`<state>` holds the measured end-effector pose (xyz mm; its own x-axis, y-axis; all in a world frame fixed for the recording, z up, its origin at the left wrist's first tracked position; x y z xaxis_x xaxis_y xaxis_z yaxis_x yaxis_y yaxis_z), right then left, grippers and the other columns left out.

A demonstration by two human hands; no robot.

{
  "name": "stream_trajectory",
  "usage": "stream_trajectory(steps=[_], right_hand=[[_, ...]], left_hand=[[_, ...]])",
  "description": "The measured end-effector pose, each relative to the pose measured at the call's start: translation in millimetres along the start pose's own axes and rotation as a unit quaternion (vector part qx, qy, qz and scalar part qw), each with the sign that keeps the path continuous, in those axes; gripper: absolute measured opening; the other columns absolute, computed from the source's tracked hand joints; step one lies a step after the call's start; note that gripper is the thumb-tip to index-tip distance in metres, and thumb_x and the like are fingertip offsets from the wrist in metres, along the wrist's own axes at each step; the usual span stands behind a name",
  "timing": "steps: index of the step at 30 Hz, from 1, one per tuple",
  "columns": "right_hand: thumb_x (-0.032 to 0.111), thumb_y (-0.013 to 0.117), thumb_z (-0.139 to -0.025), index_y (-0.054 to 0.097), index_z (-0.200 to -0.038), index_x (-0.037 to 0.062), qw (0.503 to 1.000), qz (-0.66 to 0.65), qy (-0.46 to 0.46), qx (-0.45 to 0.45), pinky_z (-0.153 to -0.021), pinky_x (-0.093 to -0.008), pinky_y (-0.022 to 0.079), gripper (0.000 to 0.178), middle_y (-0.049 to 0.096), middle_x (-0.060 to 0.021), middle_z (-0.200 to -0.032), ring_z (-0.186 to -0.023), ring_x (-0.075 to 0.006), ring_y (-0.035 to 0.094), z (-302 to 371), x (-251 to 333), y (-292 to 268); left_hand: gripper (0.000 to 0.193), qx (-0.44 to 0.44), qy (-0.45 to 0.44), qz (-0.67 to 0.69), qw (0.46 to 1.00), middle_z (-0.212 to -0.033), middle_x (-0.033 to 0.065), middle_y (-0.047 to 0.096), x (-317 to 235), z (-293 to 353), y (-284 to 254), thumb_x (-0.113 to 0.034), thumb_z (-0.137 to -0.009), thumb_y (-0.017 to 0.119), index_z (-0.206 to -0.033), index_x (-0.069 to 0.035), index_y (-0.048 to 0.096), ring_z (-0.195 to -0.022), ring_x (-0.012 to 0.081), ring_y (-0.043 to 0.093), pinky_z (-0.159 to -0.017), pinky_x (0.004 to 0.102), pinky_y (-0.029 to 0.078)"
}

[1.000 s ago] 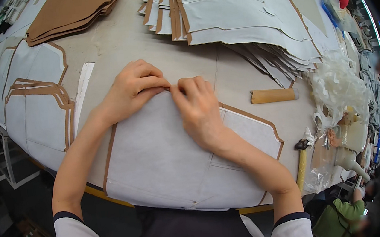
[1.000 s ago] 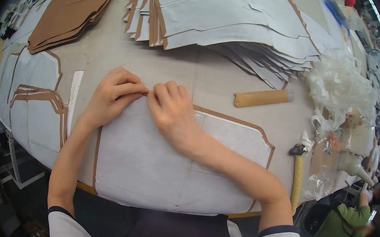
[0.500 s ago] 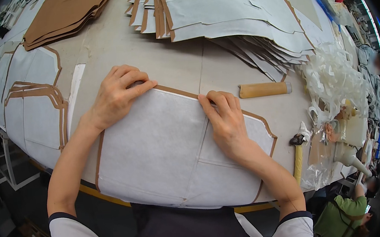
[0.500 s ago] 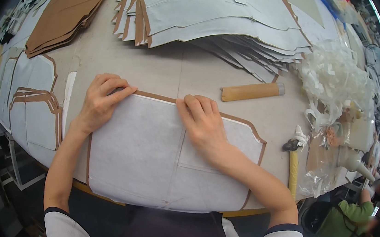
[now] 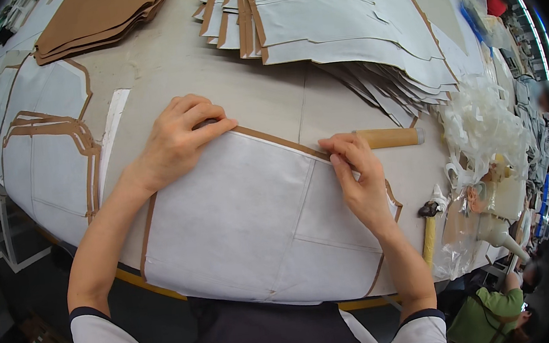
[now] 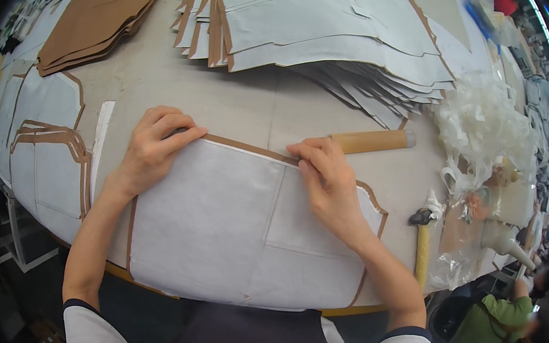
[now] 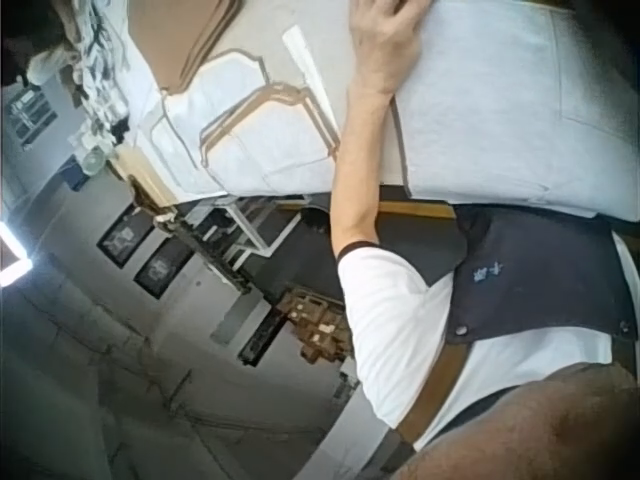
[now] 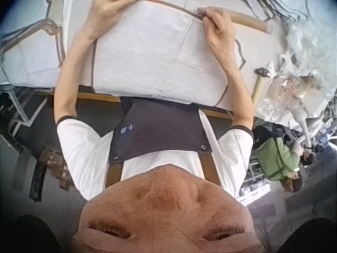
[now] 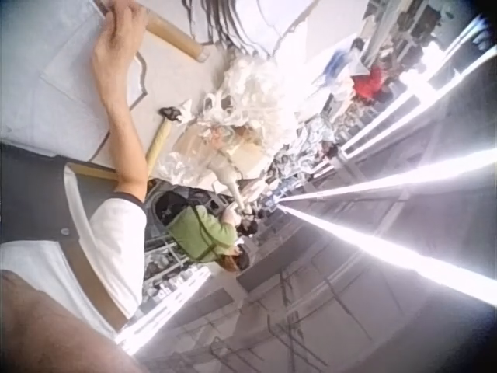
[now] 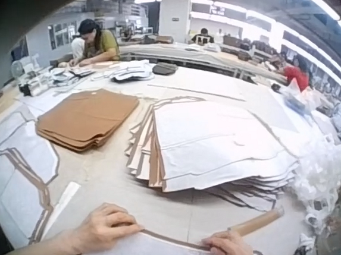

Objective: The worker is folding the edges of lining material over leather components and using a hammer and creaser to bond them.

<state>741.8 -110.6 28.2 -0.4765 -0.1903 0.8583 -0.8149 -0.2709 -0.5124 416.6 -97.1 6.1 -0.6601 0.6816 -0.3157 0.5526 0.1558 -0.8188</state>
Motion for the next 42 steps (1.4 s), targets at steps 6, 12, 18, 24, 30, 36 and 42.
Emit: stream_trajectory(steps=[6,12,18,24,30,36,42], right_hand=[[-0.008,0.065,-0.090,0.072,-0.122,0.0012,0.987,0.115,-0.108,-0.020,-0.085,-0.0405,0.050,0.034,0.063,-0.0126,-0.112,-0.100,-0.0308,0.058,-5.9,-0.5,12.9],[-0.009,0.068,-0.085,0.073,-0.120,0.0012,0.963,0.201,-0.179,-0.018,-0.084,-0.0420,0.050,0.037,0.062,-0.0126,-0.110,-0.098,-0.0304,0.058,-7.8,-4.0,22.6],[-0.010,0.071,-0.079,0.074,-0.114,0.0017,0.965,0.176,-0.179,-0.072,-0.081,-0.0403,0.050,0.037,0.062,-0.0114,-0.107,-0.092,-0.0287,0.059,0.7,-13.2,17.1],[-0.008,0.074,-0.074,0.073,-0.109,0.0006,0.956,0.192,-0.202,-0.094,-0.079,-0.0398,0.049,0.036,0.063,-0.0098,-0.105,-0.093,-0.0272,0.059,5.7,-21.8,18.2],[-0.007,0.071,-0.072,0.073,-0.110,-0.0024,0.948,0.201,-0.225,-0.106,-0.080,-0.0410,0.048,0.038,0.064,-0.0099,-0.106,-0.094,-0.0272,0.059,7.2,-26.2,18.0],[-0.002,0.069,-0.071,0.072,-0.109,-0.0037,0.941,0.215,-0.238,-0.108,-0.080,-0.0419,0.047,0.038,0.064,-0.0117,-0.106,-0.096,-0.0288,0.060,7.6,-25.1,18.1],[0.000,0.068,-0.071,0.072,-0.109,-0.0042,0.940,0.226,-0.236,-0.100,-0.081,-0.0423,0.047,0.038,0.063,-0.0129,-0.107,-0.099,-0.0299,0.061,8.2,-25.4,18.2]], left_hand=[[0.034,0.004,-0.026,0.034,0.999,-0.107,0.0064,0.069,-0.3,-1.8,-1.5,0.007,-0.077,0.071,-0.109,-0.005,0.078,-0.105,0.0283,0.063,-0.090,0.0405,0.052],[0.034,0.021,-0.024,0.027,0.999,-0.108,0.0069,0.067,-6.7,-7.5,0.4,0.007,-0.078,0.070,-0.109,-0.004,0.077,-0.105,0.0280,0.063,-0.092,0.0418,0.050],[0.040,0.031,0.013,0.023,0.999,-0.112,0.0089,0.067,-49.3,-25.4,28.3,0.004,-0.075,0.068,-0.115,-0.002,0.074,-0.107,0.0283,0.063,-0.096,0.0454,0.047],[0.050,0.007,0.012,0.065,0.998,-0.116,0.0095,0.066,-64.3,-29.3,55.7,0.003,-0.074,0.069,-0.122,-0.004,0.072,-0.109,0.0292,0.061,-0.098,0.0471,0.047],[0.058,0.047,0.006,0.060,0.997,-0.119,0.0088,0.065,-67.8,-35.7,55.1,0.005,-0.073,0.064,-0.129,-0.004,0.073,-0.111,0.0295,0.057,-0.098,0.0456,0.044],[0.058,0.058,0.002,0.072,0.996,-0.119,0.0080,0.064,-66.8,-36.7,52.9,0.004,-0.074,0.063,-0.130,-0.004,0.073,-0.109,0.0288,0.056,-0.098,0.0453,0.043],[0.056,0.063,0.003,0.054,0.997,-0.120,0.0080,0.064,-69.5,-35.9,53.2,0.008,-0.076,0.062,-0.129,-0.005,0.074,-0.107,0.0280,0.056,-0.097,0.0457,0.043]])
Point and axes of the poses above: each hand's wrist, its own z-axis away from the middle knuckle, its own y-axis out of the palm, x = y × z, the point moved 1 cm from there along -z, towards the middle knuckle
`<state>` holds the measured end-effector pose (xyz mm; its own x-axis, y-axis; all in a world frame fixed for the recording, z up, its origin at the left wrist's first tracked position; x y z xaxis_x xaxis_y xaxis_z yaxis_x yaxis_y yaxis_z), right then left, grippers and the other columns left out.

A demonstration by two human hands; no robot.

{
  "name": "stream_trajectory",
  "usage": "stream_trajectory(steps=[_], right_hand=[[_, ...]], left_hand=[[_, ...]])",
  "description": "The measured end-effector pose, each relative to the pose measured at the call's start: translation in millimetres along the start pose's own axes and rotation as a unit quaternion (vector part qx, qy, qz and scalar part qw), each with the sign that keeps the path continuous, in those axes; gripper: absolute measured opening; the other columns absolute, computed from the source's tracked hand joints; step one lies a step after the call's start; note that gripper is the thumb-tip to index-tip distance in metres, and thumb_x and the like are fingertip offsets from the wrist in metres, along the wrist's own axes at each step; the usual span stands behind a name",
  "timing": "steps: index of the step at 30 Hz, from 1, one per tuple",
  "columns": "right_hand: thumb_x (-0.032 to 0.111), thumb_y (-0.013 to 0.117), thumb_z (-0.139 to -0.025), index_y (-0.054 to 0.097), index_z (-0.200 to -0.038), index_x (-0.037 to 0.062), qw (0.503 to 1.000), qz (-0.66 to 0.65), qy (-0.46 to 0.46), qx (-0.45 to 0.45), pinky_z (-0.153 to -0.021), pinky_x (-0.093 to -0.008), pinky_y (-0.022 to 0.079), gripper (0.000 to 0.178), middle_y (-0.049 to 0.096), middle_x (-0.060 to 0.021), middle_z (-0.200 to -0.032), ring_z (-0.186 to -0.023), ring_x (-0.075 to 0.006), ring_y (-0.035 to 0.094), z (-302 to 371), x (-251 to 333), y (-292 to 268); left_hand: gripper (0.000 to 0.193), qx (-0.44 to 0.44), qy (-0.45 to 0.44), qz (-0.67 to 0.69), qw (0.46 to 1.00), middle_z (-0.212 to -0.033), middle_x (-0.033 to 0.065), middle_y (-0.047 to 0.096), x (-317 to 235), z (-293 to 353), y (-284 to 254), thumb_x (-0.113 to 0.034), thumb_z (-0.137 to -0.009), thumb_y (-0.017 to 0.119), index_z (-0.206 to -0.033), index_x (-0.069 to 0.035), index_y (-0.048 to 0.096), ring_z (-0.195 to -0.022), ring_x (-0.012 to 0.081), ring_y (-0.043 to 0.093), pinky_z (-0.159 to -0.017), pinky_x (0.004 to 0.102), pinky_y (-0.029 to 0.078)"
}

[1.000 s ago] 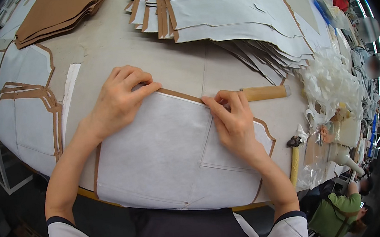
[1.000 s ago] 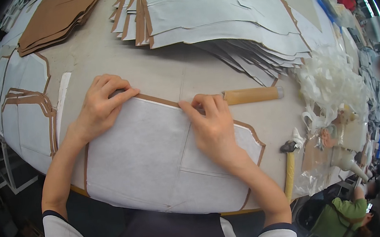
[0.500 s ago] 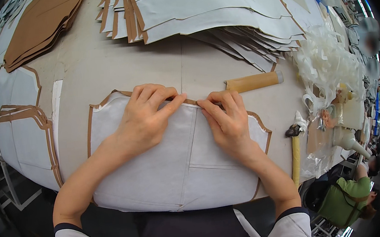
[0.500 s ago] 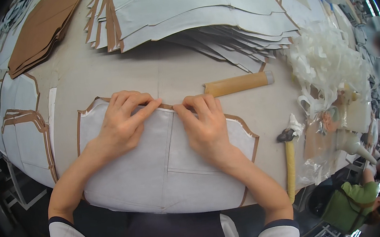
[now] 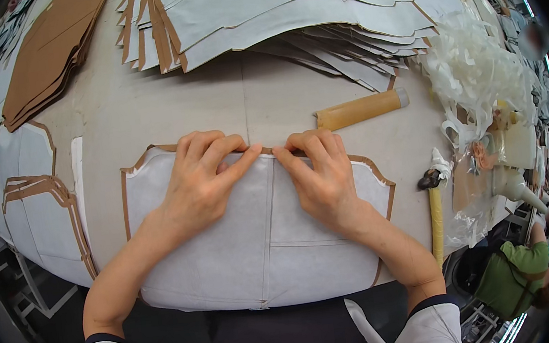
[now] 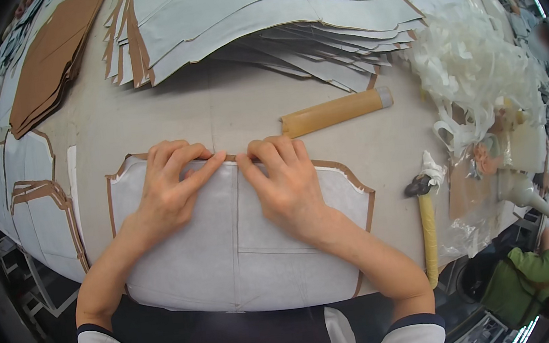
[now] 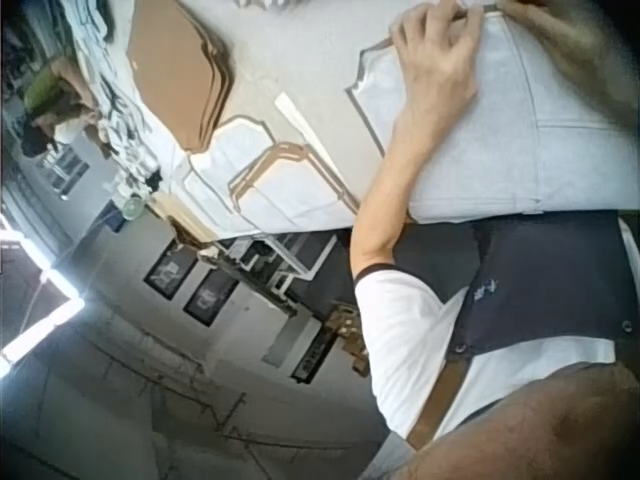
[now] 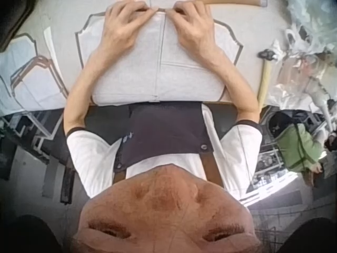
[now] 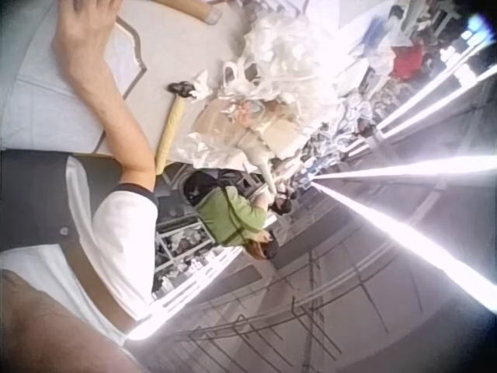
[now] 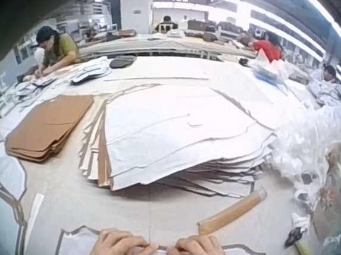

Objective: The worker is folding the edges of lining material over leather components and using a hammer and creaser to bond them.

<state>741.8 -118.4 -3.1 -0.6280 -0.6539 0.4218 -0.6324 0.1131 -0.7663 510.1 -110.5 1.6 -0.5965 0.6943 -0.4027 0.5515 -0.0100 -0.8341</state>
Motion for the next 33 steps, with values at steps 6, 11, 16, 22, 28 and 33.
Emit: stream_trajectory(steps=[6,11,16,22,28,33], right_hand=[[0.001,0.068,-0.072,0.072,-0.109,-0.0043,1.000,0.011,-0.007,0.002,-0.081,-0.0420,0.047,0.037,0.063,-0.0134,-0.107,-0.100,-0.0299,0.061,0.3,0.2,0.7],[0.002,0.068,-0.073,0.072,-0.109,-0.0045,1.000,0.018,-0.009,0.002,-0.081,-0.0418,0.047,0.037,0.063,-0.0133,-0.108,-0.100,-0.0293,0.061,-0.3,1.0,-0.4],[0.003,0.069,-0.073,0.072,-0.108,-0.0044,1.000,0.021,-0.018,0.002,-0.080,-0.0411,0.047,0.035,0.063,-0.0130,-0.107,-0.099,-0.0289,0.062,-1.3,0.2,0.7],[0.002,0.069,-0.073,0.073,-0.108,-0.0045,1.000,0.020,-0.024,0.003,-0.079,-0.0410,0.047,0.035,0.063,-0.0126,-0.107,-0.098,-0.0288,0.062,-2.3,0.4,-1.5],[0.002,0.069,-0.073,0.072,-0.109,-0.0045,0.999,0.016,-0.026,0.009,-0.079,-0.0410,0.048,0.037,0.063,-0.0125,-0.107,-0.098,-0.0284,0.063,-3.6,0.6,-2.1],[0.003,0.069,-0.071,0.072,-0.111,-0.0047,0.999,0.013,-0.031,0.013,-0.080,-0.0404,0.049,0.040,0.064,-0.0119,-0.107,-0.098,-0.0280,0.063,-3.0,-1.2,-2.7]], left_hand=[[0.055,-0.006,0.013,-0.028,1.000,-0.121,0.0076,0.063,-1.6,1.5,0.2,0.010,-0.076,0.063,-0.126,-0.009,0.076,-0.107,0.0272,0.056,-0.097,0.0470,0.043],[0.055,-0.008,0.028,-0.034,0.999,-0.120,0.0066,0.063,0.0,0.5,2.1,0.009,-0.074,0.065,-0.124,-0.010,0.077,-0.106,0.0265,0.057,-0.097,0.0469,0.043],[0.056,-0.009,0.045,-0.043,0.998,-0.119,0.0064,0.063,3.4,-1.1,0.6,0.009,-0.072,0.066,-0.123,-0.011,0.077,-0.105,0.0260,0.058,-0.099,0.0473,0.043],[0.057,-0.008,0.030,-0.016,0.999,-0.118,0.0066,0.062,3.3,-3.0,-0.2,0.009,-0.072,0.065,-0.124,-0.012,0.077,-0.104,0.0260,0.058,-0.099,0.0491,0.043],[0.057,-0.005,0.021,-0.018,1.000,-0.118,0.0066,0.062,2.5,-1.9,0.3,0.009,-0.073,0.065,-0.125,-0.013,0.077,-0.106,0.0255,0.057,-0.103,0.0510,0.042],[0.052,-0.023,0.024,-0.026,0.999,-0.120,0.0030,0.066,1.9,2.7,-0.8,0.007,-0.075,0.066,-0.120,-0.015,0.078,-0.105,0.0235,0.059,-0.108,0.0525,0.042]])
Point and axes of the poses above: each hand's wrist, its own z-axis away from the middle knuckle, its own y-axis out of the palm, x = y × z, the point moved 1 cm from there along -z, towards the middle knuckle
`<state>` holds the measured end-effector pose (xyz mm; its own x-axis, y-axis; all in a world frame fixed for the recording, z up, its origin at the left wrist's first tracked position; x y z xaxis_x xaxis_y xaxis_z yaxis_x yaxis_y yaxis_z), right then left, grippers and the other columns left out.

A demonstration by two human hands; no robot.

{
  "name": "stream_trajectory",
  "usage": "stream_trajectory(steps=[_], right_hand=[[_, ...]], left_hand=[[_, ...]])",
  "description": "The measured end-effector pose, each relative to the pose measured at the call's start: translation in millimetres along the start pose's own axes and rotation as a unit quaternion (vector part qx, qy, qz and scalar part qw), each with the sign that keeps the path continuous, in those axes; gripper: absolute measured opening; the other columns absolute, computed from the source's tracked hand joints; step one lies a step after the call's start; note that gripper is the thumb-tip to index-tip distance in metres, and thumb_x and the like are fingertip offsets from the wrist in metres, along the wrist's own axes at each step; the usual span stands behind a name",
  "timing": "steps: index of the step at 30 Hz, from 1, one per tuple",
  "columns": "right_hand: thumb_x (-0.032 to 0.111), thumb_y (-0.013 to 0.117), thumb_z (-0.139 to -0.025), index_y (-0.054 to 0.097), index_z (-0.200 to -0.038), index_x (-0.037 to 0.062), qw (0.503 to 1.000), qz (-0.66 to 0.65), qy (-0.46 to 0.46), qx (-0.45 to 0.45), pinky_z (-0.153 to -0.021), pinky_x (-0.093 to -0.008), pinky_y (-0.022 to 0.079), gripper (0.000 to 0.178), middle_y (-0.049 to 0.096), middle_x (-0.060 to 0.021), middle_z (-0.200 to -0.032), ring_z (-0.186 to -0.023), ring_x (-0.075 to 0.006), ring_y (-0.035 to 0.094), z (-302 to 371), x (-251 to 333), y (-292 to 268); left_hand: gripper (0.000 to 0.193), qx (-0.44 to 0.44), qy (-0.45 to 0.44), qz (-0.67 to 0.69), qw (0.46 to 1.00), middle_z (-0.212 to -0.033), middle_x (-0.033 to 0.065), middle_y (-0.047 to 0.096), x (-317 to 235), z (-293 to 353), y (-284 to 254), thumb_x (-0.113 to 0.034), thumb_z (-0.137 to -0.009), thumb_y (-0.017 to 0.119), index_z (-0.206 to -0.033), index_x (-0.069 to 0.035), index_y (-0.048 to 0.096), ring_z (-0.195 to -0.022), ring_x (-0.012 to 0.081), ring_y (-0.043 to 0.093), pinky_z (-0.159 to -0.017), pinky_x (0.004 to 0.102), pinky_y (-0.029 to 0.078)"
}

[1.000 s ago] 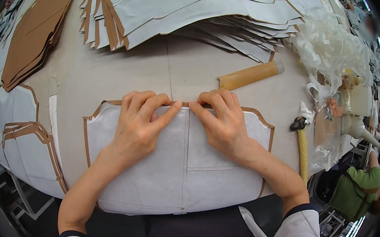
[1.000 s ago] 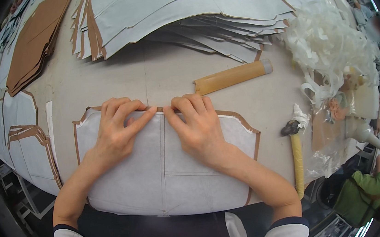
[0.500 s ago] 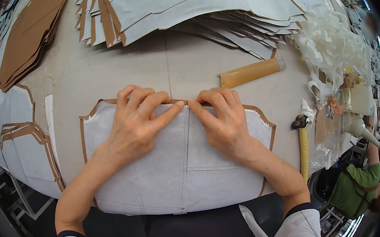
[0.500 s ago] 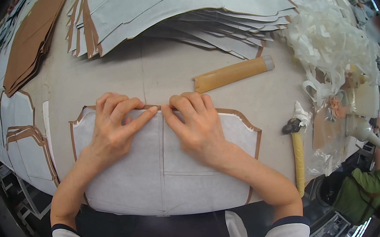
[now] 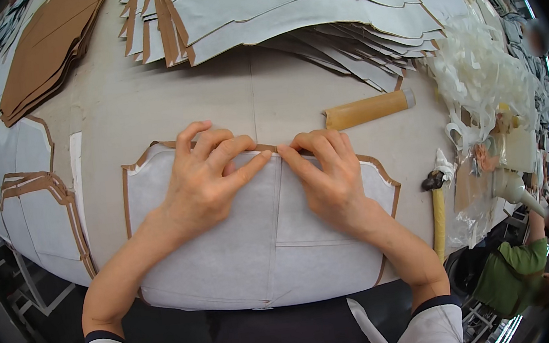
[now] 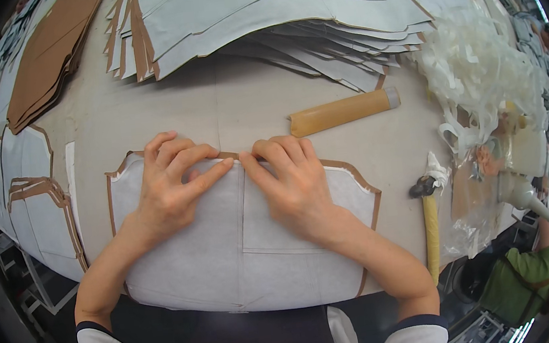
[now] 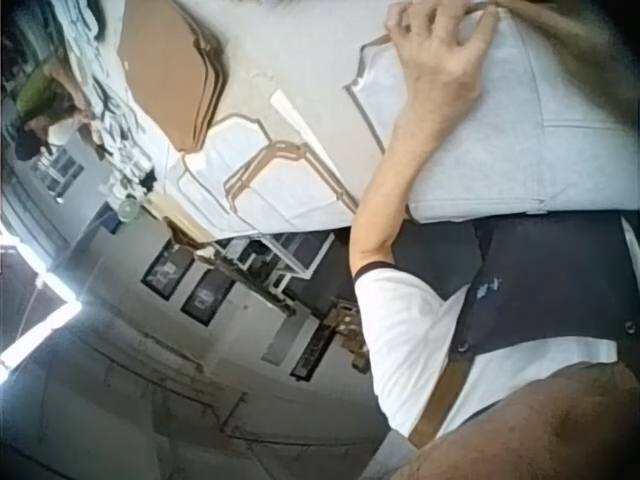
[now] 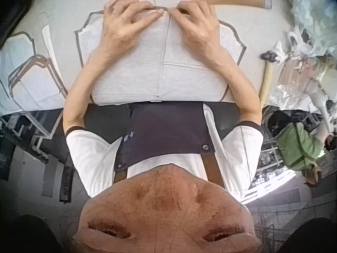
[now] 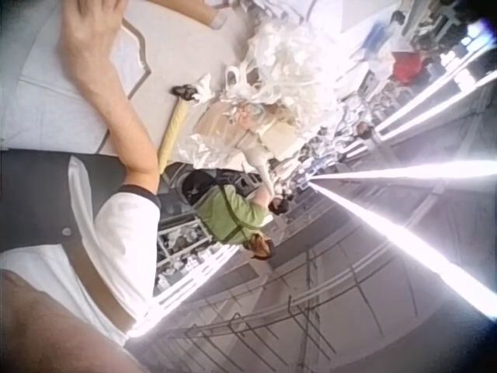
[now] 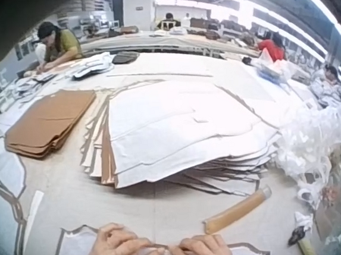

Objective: The worker is folding the edges of lining material over leather components and using a hammer and creaser to bond them.

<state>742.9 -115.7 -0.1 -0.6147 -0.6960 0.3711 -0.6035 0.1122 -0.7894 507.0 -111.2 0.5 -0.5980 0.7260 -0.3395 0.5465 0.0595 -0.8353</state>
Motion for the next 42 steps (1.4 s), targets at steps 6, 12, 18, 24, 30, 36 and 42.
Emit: stream_trajectory(steps=[6,12,18,24,30,36,42], right_hand=[[0.005,0.068,-0.069,0.071,-0.103,-0.0126,0.984,0.085,-0.140,0.072,-0.081,-0.0421,0.051,0.039,0.065,-0.0194,-0.113,-0.103,-0.0320,0.063,-8.0,-3.3,-10.7],[0.005,0.067,-0.066,0.070,-0.091,-0.0166,0.936,0.180,-0.263,0.149,-0.083,-0.0437,0.053,0.033,0.064,-0.0281,-0.114,-0.103,-0.0373,0.062,-23.1,8.7,-19.2],[-0.004,0.074,-0.082,0.071,-0.115,-0.0013,0.993,-0.051,0.050,0.096,-0.080,-0.0438,0.050,0.033,0.065,-0.0145,-0.106,-0.093,-0.0320,0.061,-33.7,17.9,-17.7],[-0.001,0.075,-0.084,0.070,-0.118,-0.0002,0.990,-0.107,0.026,0.087,-0.087,-0.0435,0.048,0.034,0.064,-0.0127,-0.112,-0.102,-0.0316,0.059,-77.4,42.1,43.6],[0.001,0.074,-0.086,0.070,-0.117,-0.0001,0.981,-0.166,0.032,0.094,-0.092,-0.0432,0.046,0.031,0.062,-0.0127,-0.113,-0.106,-0.0319,0.057,-101.5,58.0,68.2],[-0.003,0.071,-0.087,0.071,-0.119,0.0016,0.995,-0.021,0.044,0.084,-0.098,-0.0449,0.045,0.033,0.064,-0.0140,-0.121,-0.115,-0.0334,0.057,-64.8,12.9,8.7],[-0.004,0.073,-0.084,0.072,-0.127,0.0038,0.982,0.103,0.090,0.133,-0.104,-0.0449,0.042,0.044,0.064,-0.0132,-0.122,-0.116,-0.0326,0.060,1.6,-64.4,-87.0]], left_hand=[[0.042,-0.016,0.008,-0.010,1.000,-0.120,0.0008,0.069,-1.1,2.0,1.6,-0.004,-0.076,0.071,-0.116,-0.014,0.079,-0.105,0.0216,0.061,-0.108,0.0531,0.042],[0.033,-0.042,0.042,-0.004,0.998,-0.116,0.0014,0.070,-10.0,9.4,2.3,-0.006,-0.078,0.071,-0.110,-0.007,0.078,-0.105,0.0208,0.065,-0.109,0.0545,0.044],[0.027,-0.060,0.012,-0.026,0.998,-0.111,0.0031,0.071,-15.6,50.5,-33.8,-0.004,-0.079,0.072,-0.105,-0.007,0.076,-0.107,0.0213,0.066,-0.112,0.0540,0.044],[0.038,-0.099,-0.156,-0.080,0.980,-0.118,0.0073,0.067,19.7,81.6,-72.9,-0.005,-0.080,0.076,-0.117,-0.002,0.074,-0.111,0.0245,0.062,-0.105,0.0489,0.043],[0.040,-0.079,-0.231,-0.029,0.969,-0.119,0.0081,0.067,26.2,79.2,-73.9,-0.005,-0.085,0.078,-0.125,-0.003,0.073,-0.111,0.0282,0.059,-0.098,0.0423,0.041],[0.039,-0.084,-0.219,-0.071,0.970,-0.118,0.0077,0.065,28.4,89.2,-69.0,-0.006,-0.083,0.080,-0.121,-0.002,0.073,-0.112,0.0278,0.059,-0.101,0.0448,0.041],[0.038,-0.108,-0.194,-0.079,0.972,-0.118,0.0079,0.065,23.0,80.5,-60.1,-0.003,-0.081,0.079,-0.119,-0.002,0.073,-0.111,0.0273,0.059,-0.103,0.0476,0.042]])
Point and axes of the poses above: each hand's wrist, its own z-axis away from the middle knuckle, its own y-axis out of the palm, x = y × z, the point moved 1 cm from there along -z, towards the middle knuckle
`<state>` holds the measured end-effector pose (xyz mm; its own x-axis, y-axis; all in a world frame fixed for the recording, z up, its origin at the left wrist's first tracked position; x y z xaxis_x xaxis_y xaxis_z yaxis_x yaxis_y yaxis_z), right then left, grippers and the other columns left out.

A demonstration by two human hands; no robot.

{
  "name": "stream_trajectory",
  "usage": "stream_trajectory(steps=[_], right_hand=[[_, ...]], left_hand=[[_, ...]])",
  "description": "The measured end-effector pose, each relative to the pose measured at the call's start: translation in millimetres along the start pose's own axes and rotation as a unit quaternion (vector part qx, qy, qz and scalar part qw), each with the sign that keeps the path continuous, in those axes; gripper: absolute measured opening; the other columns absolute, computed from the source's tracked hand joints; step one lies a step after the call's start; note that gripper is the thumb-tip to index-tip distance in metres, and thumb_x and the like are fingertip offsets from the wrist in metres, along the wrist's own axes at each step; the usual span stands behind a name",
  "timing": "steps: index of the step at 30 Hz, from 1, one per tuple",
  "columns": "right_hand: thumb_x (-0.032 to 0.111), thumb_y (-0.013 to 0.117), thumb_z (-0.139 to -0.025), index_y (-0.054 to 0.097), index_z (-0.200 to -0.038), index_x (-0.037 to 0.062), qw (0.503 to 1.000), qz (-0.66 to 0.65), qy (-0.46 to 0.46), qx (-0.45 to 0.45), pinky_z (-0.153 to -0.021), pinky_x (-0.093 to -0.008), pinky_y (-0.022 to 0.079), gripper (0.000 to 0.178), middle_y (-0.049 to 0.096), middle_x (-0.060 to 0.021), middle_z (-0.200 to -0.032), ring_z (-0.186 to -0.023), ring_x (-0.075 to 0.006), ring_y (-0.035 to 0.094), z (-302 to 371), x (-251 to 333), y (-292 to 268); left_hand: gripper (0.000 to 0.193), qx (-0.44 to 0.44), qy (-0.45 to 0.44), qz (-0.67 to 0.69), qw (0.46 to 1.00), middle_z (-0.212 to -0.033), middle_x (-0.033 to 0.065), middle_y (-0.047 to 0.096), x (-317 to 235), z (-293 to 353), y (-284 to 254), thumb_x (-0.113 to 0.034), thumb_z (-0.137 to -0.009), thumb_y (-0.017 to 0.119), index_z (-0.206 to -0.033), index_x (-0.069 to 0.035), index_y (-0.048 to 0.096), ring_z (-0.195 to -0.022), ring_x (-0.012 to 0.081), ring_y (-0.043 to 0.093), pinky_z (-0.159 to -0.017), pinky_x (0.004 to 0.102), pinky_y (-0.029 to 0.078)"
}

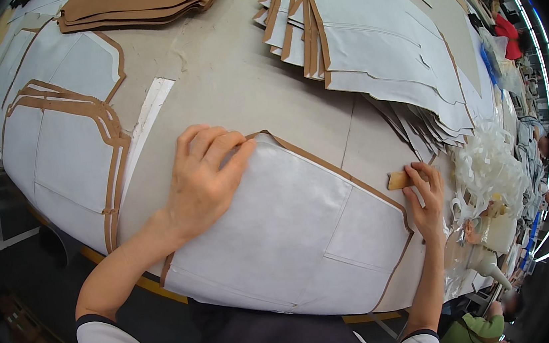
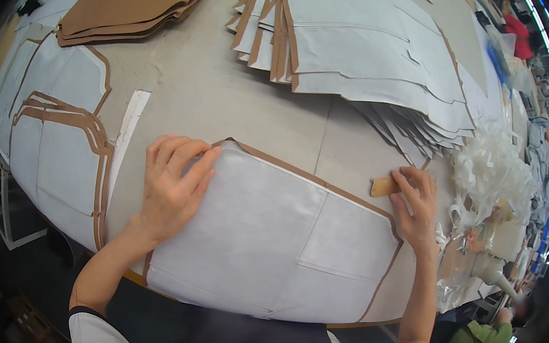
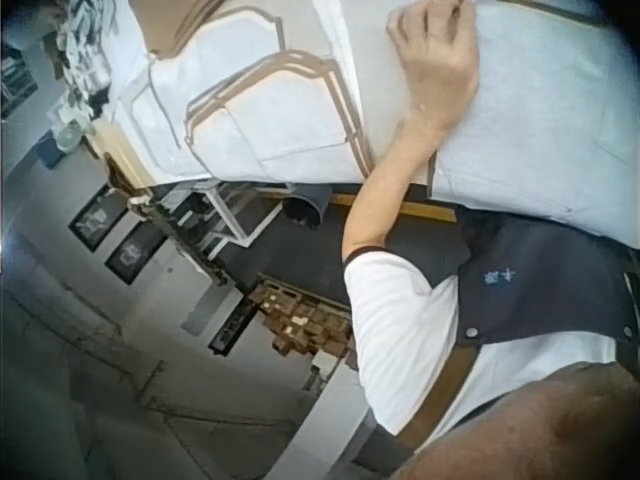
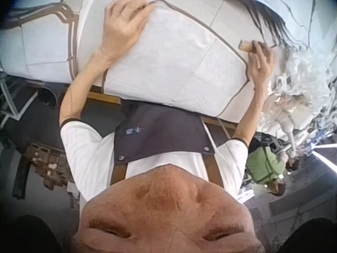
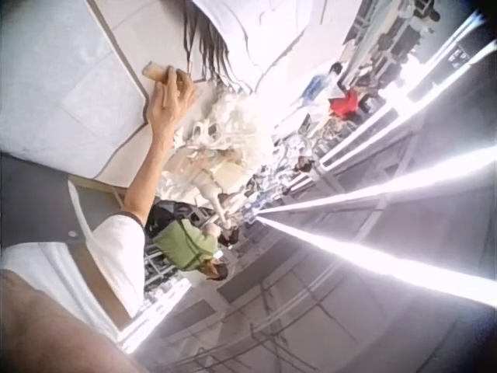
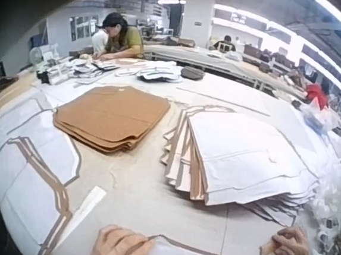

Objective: The worker is folding the edges of lining material over leather components and using a hammer and creaser to bond them.

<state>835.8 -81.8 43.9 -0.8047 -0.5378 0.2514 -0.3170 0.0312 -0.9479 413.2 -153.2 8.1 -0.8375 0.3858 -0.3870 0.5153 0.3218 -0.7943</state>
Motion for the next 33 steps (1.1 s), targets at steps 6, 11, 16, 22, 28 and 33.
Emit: stream_trajectory(steps=[6,11,16,22,28,33], right_hand=[[-0.004,0.076,-0.086,0.071,-0.125,0.0007,0.995,-0.037,-0.083,0.045,-0.079,-0.0404,0.053,0.039,0.065,-0.0142,-0.109,-0.094,-0.0326,0.067,-31.4,-0.1,-4.5],[-0.007,0.069,-0.093,0.068,-0.122,-0.0007,0.969,-0.193,-0.129,0.090,-0.075,-0.0398,0.054,0.030,0.064,-0.0175,-0.106,-0.089,-0.0346,0.066,-86.9,42.4,21.1],[0.003,0.074,-0.090,0.066,-0.128,0.0014,0.971,-0.180,-0.149,0.049,-0.082,-0.0443,0.052,0.039,0.064,-0.0174,-0.112,-0.097,-0.0350,0.064,-104.0,63.3,27.5],[0.015,0.084,-0.080,0.066,-0.133,0.0050,0.943,-0.080,-0.302,0.113,-0.089,-0.0437,0.051,0.057,0.062,-0.0119,-0.116,-0.102,-0.0304,0.062,-82.4,90.4,37.8],[0.013,0.082,-0.082,0.068,-0.131,0.0041,0.958,-0.093,-0.238,0.130,-0.088,-0.0414,0.051,0.052,0.061,-0.0109,-0.112,-0.103,-0.0280,0.063,-89.4,94.4,18.3],[0.011,0.075,-0.086,0.068,-0.128,0.0031,0.931,-0.021,-0.335,0.147,-0.087,-0.0390,0.049,0.043,0.061,-0.0115,-0.115,-0.102,-0.0248,0.062,-140.7,104.7,19.9]], left_hand=[[0.034,0.012,0.070,-0.054,0.996,-0.124,0.0101,0.067,-17.9,1.4,10.6,-0.002,-0.082,0.075,-0.116,-0.001,0.073,-0.115,0.0271,0.061,-0.107,0.0485,0.044],[0.040,0.036,0.015,-0.062,0.997,-0.138,0.0146,0.065,-37.7,6.5,14.6,-0.009,-0.083,0.078,-0.122,0.000,0.071,-0.126,0.0287,0.059,-0.108,0.0494,0.043],[0.044,0.044,0.005,-0.059,0.997,-0.141,0.0150,0.063,-38.4,10.7,14.6,-0.012,-0.083,0.079,-0.124,0.001,0.071,-0.128,0.0298,0.058,-0.108,0.0487,0.042],[0.048,0.055,-0.001,-0.057,0.997,-0.146,0.0160,0.060,-37.0,11.7,17.5,-0.012,-0.082,0.079,-0.127,0.000,0.069,-0.129,0.0313,0.055,-0.107,0.0488,0.041],[0.049,0.060,0.004,-0.079,0.995,-0.150,0.0164,0.058,-37.3,12.8,20.5,-0.013,-0.084,0.076,-0.130,0.000,0.067,-0.129,0.0306,0.054,-0.106,0.0481,0.041],[0.046,0.060,0.002,-0.090,0.994,-0.151,0.0169,0.058,-36.7,15.8,22.0,-0.013,-0.085,0.075,-0.129,-0.001,0.067,-0.128,0.0297,0.056,-0.105,0.0476,0.041]])
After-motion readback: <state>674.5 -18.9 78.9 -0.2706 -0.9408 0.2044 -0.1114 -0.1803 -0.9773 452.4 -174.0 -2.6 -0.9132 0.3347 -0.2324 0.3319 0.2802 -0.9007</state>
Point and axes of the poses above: each hand's wrist, its own z-axis away from the middle knuckle, its own y-axis out of the palm, x = y × z, the point moved 1 cm from there along -z, towards the middle knuckle
